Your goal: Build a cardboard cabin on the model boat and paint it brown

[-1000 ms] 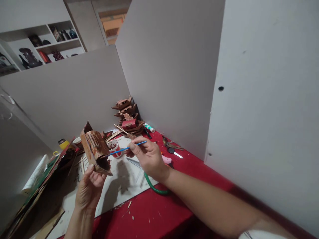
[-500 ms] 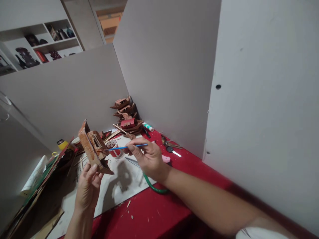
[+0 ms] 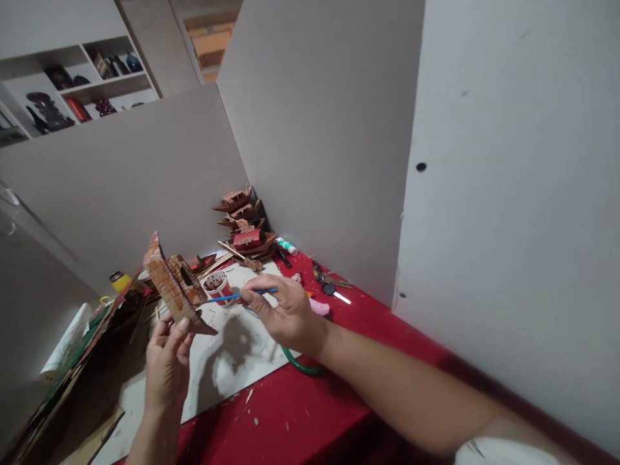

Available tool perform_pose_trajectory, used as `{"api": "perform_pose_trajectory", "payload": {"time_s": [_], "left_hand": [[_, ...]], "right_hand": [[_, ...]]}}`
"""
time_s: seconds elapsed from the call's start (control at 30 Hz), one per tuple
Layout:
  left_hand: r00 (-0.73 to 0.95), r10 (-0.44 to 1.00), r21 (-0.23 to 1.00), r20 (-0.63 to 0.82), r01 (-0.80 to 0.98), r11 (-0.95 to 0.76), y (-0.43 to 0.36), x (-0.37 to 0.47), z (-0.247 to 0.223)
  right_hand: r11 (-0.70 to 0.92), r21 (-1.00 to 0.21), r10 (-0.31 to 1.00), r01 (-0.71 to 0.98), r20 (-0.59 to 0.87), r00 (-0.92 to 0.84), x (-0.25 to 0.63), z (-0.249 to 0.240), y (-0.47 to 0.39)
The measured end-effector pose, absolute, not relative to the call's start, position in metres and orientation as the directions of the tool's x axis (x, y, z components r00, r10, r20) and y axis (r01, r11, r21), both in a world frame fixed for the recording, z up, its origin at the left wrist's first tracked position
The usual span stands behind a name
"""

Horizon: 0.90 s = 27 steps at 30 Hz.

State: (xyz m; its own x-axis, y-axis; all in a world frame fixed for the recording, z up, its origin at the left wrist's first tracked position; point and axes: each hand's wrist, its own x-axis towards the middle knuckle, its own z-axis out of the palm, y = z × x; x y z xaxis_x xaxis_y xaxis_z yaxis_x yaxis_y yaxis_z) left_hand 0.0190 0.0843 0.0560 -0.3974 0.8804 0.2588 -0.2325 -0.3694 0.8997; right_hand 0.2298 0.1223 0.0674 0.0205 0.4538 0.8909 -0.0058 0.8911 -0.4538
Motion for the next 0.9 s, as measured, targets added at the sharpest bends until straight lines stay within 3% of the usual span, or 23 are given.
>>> {"api": "perform_pose_trajectory", "payload": {"time_s": [0.9], "left_hand": [[-0.432, 0.869, 0.892, 0.24, -0.254, -0.373, 0.0864, 0.0183, 0.0571]], "right_hand": [[0.928, -0.374, 0.373, 0.006, 0.926, 0.051, 0.232, 0.0662, 0.1245]]}}
